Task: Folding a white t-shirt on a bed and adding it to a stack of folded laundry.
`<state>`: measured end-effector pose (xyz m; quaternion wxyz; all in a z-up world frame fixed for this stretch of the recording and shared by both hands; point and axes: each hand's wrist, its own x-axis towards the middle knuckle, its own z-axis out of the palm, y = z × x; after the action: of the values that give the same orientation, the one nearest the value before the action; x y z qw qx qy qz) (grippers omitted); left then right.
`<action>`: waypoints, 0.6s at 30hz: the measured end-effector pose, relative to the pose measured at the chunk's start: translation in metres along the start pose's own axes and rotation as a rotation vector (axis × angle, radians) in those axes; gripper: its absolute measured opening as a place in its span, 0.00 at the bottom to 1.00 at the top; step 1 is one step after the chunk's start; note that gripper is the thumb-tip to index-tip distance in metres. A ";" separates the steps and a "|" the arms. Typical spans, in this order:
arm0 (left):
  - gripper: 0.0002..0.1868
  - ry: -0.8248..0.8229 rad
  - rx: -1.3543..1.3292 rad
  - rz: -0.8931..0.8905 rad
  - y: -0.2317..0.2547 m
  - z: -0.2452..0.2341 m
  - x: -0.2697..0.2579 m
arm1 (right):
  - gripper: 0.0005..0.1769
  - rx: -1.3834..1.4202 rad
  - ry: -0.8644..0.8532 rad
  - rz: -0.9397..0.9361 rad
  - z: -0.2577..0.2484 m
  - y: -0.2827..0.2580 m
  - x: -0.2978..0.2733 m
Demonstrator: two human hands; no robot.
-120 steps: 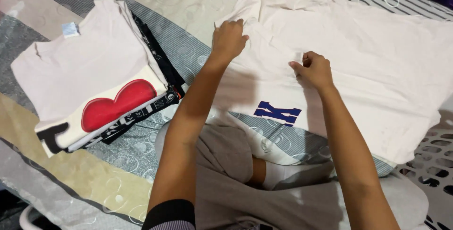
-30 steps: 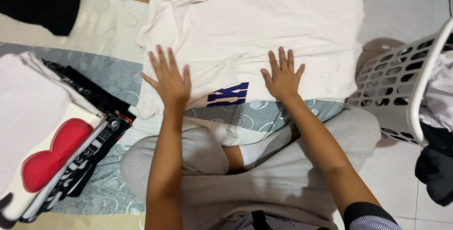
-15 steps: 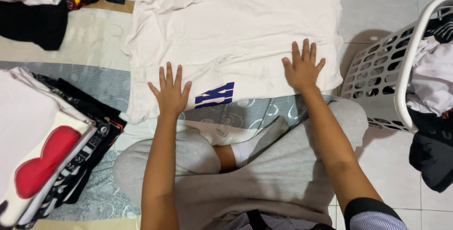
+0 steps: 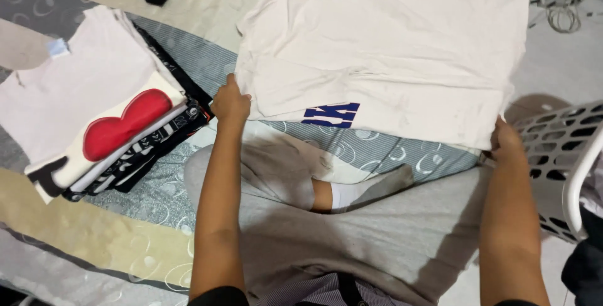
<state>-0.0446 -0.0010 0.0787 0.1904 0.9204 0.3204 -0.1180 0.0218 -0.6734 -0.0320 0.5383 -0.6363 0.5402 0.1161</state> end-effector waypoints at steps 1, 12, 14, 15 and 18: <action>0.28 0.008 -0.007 -0.006 -0.001 -0.005 0.003 | 0.21 -0.003 -0.007 -0.009 -0.008 -0.010 -0.011; 0.26 -0.363 0.612 -0.112 0.024 -0.040 0.016 | 0.39 -0.677 -0.147 -0.161 -0.057 -0.045 -0.157; 0.28 -0.370 0.621 -0.120 0.031 -0.054 0.011 | 0.39 -0.741 -0.166 -0.140 -0.064 -0.052 -0.159; 0.30 -0.381 0.629 -0.135 0.035 -0.061 0.010 | 0.40 -0.810 -0.188 -0.119 -0.066 -0.056 -0.160; 0.41 -0.267 0.524 -0.058 0.058 -0.088 0.025 | 0.34 -0.702 -0.145 -0.293 -0.082 -0.067 -0.092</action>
<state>0.0201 0.0083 0.1656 -0.0166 0.9050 0.2771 -0.3222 0.0049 -0.6994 0.1049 0.3354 -0.8425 0.3314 0.2605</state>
